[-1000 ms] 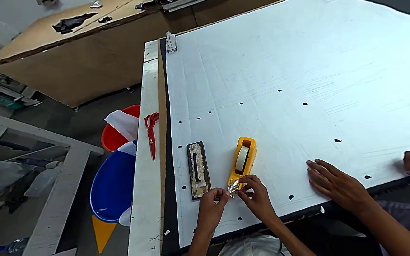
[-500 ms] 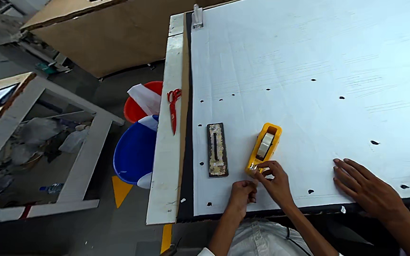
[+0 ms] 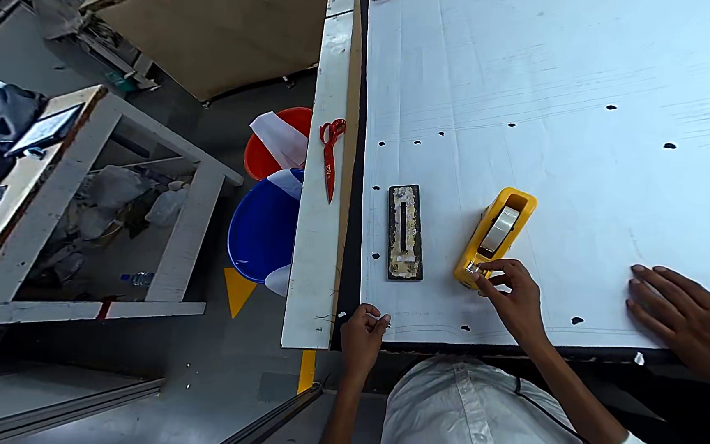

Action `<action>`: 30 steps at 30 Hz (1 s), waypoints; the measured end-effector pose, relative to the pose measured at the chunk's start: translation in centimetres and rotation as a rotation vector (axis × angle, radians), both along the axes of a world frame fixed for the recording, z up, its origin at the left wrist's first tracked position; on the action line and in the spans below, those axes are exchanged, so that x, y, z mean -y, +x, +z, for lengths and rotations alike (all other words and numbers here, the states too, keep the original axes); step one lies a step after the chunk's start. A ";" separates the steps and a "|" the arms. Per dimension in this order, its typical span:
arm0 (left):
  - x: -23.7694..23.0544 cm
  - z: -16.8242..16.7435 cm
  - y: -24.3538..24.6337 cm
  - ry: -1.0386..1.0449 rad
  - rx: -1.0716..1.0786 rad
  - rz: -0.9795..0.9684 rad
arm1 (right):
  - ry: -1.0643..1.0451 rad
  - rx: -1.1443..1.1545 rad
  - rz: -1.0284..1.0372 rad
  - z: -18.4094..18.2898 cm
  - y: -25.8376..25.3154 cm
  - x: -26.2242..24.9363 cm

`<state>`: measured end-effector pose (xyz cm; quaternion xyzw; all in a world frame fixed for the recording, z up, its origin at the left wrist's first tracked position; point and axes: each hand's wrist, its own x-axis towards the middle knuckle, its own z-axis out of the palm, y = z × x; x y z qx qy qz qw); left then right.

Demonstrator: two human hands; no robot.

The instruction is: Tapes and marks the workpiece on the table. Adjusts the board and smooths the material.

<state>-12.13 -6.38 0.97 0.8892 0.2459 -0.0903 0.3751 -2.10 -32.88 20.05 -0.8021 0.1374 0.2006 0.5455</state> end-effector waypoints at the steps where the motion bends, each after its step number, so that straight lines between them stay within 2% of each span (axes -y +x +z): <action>1: 0.1 0.1 0.2 0.083 -0.097 -0.035 | 0.008 0.017 -0.016 0.4 -0.1 -0.2; 4: 0.2 1.0 0.0 0.277 -0.299 -0.041 | 0.020 0.045 -0.030 0.4 -0.5 -0.1; 6: 0.0 1.4 -1.1 0.316 -0.267 -0.035 | 0.007 -0.005 -0.016 0.3 -0.2 0.2; 7: 0.1 1.7 -1.4 0.307 -0.209 -0.036 | 0.012 0.029 -0.002 -1.3 -0.3 0.7; 8: 0.4 2.1 -1.3 0.276 -0.116 -0.041 | 0.031 0.198 -0.007 -5.7 -0.7 1.2; 9: 1.1 2.5 -0.9 0.225 -0.010 -0.055 | 0.061 0.591 -0.106 -13.7 -1.1 1.3; 10: 2.0 3.0 -0.3 0.164 0.097 -0.077 | 0.099 0.641 -0.132 -17.9 -1.2 1.7; 11: 3.2 3.4 0.7 0.093 0.199 -0.107 | 0.123 0.591 -0.127 -19.4 -1.4 2.0; 13: 6.1 4.4 3.6 -0.076 0.351 -0.184 | 0.150 0.516 -0.105 -19.5 -1.3 2.5; 15: 8.7 5.4 6.4 -0.201 0.394 -0.282 | 0.184 0.505 -0.079 -19.1 -1.4 2.7; 18: 11.5 6.3 9.2 -0.276 0.282 -0.360 | 0.225 0.513 -0.032 -19.1 -1.4 3.1; 21: 13.1 5.2 12.0 -0.354 0.141 -0.318 | 0.199 0.544 -0.009 -19.3 -1.3 3.2; 24: 13.7 5.6 12.4 -0.392 0.158 -0.257 | 0.176 0.572 -0.013 -19.3 -1.5 3.0; 28: 12.8 8.1 9.7 -0.459 0.184 -0.226 | 0.166 0.576 -0.024 -19.2 -1.4 2.8; 30: 12.3 7.6 8.9 -0.499 0.153 -0.179 | 0.158 0.563 -0.028 -19.2 -1.4 2.7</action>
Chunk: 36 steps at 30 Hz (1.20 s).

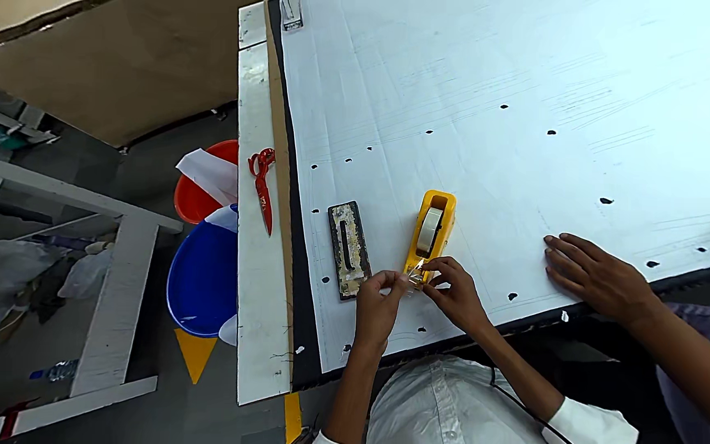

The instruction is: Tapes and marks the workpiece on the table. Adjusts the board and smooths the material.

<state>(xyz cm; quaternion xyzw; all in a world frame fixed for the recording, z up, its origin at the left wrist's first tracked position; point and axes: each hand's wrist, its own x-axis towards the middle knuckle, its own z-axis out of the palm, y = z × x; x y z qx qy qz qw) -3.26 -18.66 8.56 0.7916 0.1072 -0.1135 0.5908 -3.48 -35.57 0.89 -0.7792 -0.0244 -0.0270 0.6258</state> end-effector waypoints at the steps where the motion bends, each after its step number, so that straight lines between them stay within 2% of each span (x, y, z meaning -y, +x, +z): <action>1: -0.1 -0.7 -0.2 -0.013 -0.020 0.008 | -0.005 -0.004 0.000 0.0 0.0 0.0; 5: 0.0 -2.8 -0.6 -0.081 -0.099 0.075 | -0.007 -0.020 0.010 0.1 0.0 0.0; 7: 0.5 -3.3 -0.5 -0.194 -0.156 0.140 | -0.003 -0.024 0.027 0.1 0.0 0.2; 10: 1.5 -4.3 -0.4 -0.391 -0.354 0.218 | 0.017 -0.023 0.083 0.0 -0.2 0.8; 12: 1.8 -5.2 -1.4 -0.372 -0.394 0.216 | 0.039 0.012 0.076 -0.3 -0.8 1.3; 15: 0.5 -6.0 -2.9 -0.166 -0.214 0.125 | -0.050 0.091 -0.022 -1.3 -1.6 2.0; 17: -0.9 -6.5 -4.2 0.030 -0.137 0.019 | -0.234 0.127 -0.051 -2.4 -2.7 2.4; 20: -1.9 -7.3 -5.1 0.193 -0.091 -0.135 | -0.590 0.084 0.076 -4.1 -3.8 2.8; 23: -1.4 -7.7 -5.4 0.267 -0.083 -0.226 | -0.783 0.040 0.159 -5.3 -5.1 2.7; 25: -0.6 -7.6 -5.4 0.348 -0.089 -0.277 | -0.801 0.016 0.188 -5.3 -5.5 2.9; 28: 0.6 -7.1 -4.9 0.628 -0.167 -0.403 | -0.782 -0.011 0.238 -5.2 -5.3 3.3; 31: 0.4 -6.3 -5.0 0.864 -0.233 -0.427 | -0.768 -0.018 0.258 -5.1 -5.3 3.6; 34: -1.2 -5.4 -5.1 0.853 -0.235 -0.360 | -0.762 -0.033 0.273 -4.9 -5.1 3.6; 36: -1.8 -4.4 -4.5 0.719 -0.052 -0.246 | -0.681 -0.017 0.240 -4.5 -4.9 3.7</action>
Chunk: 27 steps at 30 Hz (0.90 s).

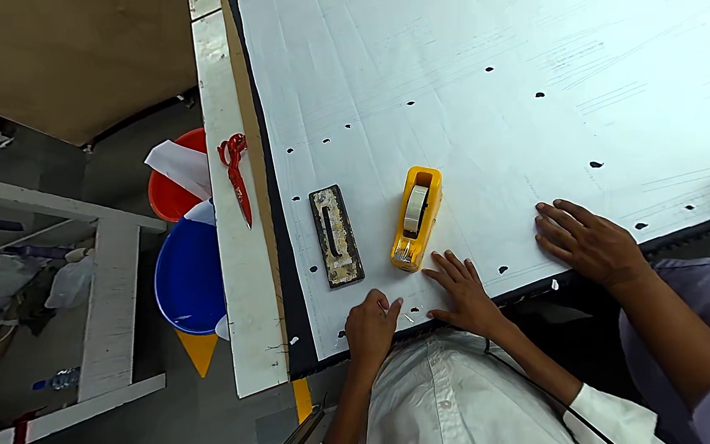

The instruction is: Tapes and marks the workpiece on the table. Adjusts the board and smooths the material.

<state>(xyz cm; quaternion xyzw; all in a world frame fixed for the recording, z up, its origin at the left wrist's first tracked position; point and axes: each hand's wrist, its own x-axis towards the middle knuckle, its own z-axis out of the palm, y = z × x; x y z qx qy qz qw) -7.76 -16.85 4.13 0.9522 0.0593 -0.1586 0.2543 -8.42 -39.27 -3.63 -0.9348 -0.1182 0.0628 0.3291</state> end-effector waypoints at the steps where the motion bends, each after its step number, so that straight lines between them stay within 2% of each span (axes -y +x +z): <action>1: 0.1 0.6 0.7 -0.092 0.109 0.013 | 0.075 0.030 -0.048 0.4 0.0 -0.1; 3: 0.8 1.6 2.7 -0.273 0.278 0.007 | 0.226 0.083 -0.189 2.0 0.6 -0.7; 4: 1.2 2.2 3.7 -0.341 0.290 -0.005 | 0.275 0.103 -0.248 2.8 1.1 -1.1; 10: 3.3 2.7 7.6 -0.556 0.061 0.030 | 0.313 0.185 -0.275 4.3 3.8 -3.2; 14: 3.1 3.6 6.7 -0.628 0.105 0.112 | 0.244 0.241 -0.256 4.3 4.4 -3.4; 17: 2.1 4.4 5.2 -0.602 0.104 0.117 | 0.229 0.249 -0.269 4.4 4.1 -3.7; 21: 1.1 2.7 4.2 -0.567 0.064 0.164 | 0.228 0.221 -0.289 4.7 4.1 -3.8; 24: 1.3 1.7 4.0 -0.704 -0.027 0.259 | 0.252 0.205 -0.285 4.8 4.1 -3.7; 27: 1.7 0.9 4.1 -1.010 -0.210 0.442 | 0.324 0.187 -0.249 4.6 4.3 -3.4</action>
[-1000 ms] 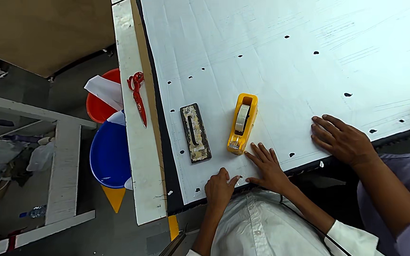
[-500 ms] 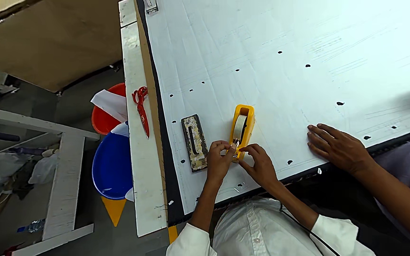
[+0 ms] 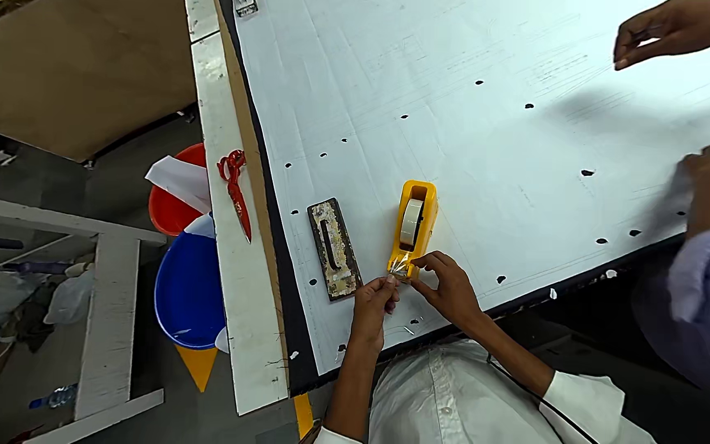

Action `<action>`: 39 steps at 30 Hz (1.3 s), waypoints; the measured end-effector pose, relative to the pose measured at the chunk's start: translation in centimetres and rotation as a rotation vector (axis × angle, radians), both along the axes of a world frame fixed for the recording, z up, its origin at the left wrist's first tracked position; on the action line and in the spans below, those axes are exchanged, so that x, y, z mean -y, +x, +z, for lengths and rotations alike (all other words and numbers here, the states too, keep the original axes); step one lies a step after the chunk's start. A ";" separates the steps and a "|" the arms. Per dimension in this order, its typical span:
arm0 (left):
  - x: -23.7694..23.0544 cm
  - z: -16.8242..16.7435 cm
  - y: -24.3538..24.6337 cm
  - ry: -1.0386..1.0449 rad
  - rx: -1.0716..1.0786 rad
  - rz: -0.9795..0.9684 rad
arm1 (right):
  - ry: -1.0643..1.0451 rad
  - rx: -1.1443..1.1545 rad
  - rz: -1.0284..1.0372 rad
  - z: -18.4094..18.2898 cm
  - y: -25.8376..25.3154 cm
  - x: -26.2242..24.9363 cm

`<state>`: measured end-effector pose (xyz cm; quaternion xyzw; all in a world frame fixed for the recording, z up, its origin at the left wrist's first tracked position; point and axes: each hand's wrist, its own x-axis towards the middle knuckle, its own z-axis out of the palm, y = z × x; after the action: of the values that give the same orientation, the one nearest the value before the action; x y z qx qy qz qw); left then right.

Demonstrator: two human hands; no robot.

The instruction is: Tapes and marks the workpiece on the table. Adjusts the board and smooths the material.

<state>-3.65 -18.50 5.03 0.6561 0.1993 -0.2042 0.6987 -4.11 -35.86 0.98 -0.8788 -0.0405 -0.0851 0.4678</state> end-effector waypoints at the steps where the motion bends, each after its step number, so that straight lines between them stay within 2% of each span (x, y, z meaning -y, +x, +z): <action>1: 0.0 -0.2 0.2 -0.116 -0.079 0.039 | 0.022 -0.006 0.024 -0.1 0.1 0.2; 3: -0.1 -0.1 0.5 -0.237 -0.194 0.089 | 0.068 -0.019 0.065 -0.5 0.4 0.6; 5: -0.2 -0.3 0.6 -0.257 -0.250 0.095 | 0.105 -0.031 0.084 -0.9 0.4 0.9; 8: 0.3 -1.3 0.3 -0.181 -0.292 0.050 | 0.118 -0.084 0.110 -2.4 0.9 1.1; 10: 1.1 -3.0 -1.6 -0.106 -0.328 0.007 | 0.082 -0.146 0.136 -3.1 0.8 1.4; 12: 1.3 -3.0 -2.8 -0.051 -0.215 -0.010 | 0.056 -0.173 0.166 -3.0 1.0 1.8; 15: -1.8 -1.5 -1.5 0.132 0.086 -0.018 | 0.087 -0.147 0.165 -3.6 0.5 2.1; 17: -5.2 -1.0 2.4 0.322 0.242 0.013 | 0.148 -0.140 0.154 -4.0 0.4 2.2; 21: -12.2 -0.7 12.8 0.662 0.319 -0.022 | 0.210 -0.156 0.109 -3.8 -0.2 1.8; 25: -15.3 -2.8 19.9 0.682 0.326 0.058 | 0.195 -0.193 0.079 -2.8 -0.6 1.6; 27: -15.8 -3.0 22.6 0.651 0.234 0.065 | 0.189 -0.200 0.055 -2.8 -1.0 1.4; 29: -16.2 -3.4 23.9 0.723 0.125 -0.013 | 0.196 -0.199 0.016 -2.7 -1.3 1.2; 34: -17.2 -2.4 23.6 1.030 -0.041 -0.202 | 0.236 -0.229 -0.066 -2.3 -2.1 0.4; 36: -17.2 -2.3 21.2 1.056 0.066 -0.169 | 0.236 -0.225 -0.081 -2.2 -2.3 0.2; 39: -14.7 -1.3 16.3 0.899 0.342 -0.167 | 0.232 -0.208 -0.090 -2.3 -2.1 0.0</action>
<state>12.67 -3.77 3.72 0.9307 0.0968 -0.0424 0.3501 -6.26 -35.81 -1.34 -0.8238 0.0575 -0.0186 0.5636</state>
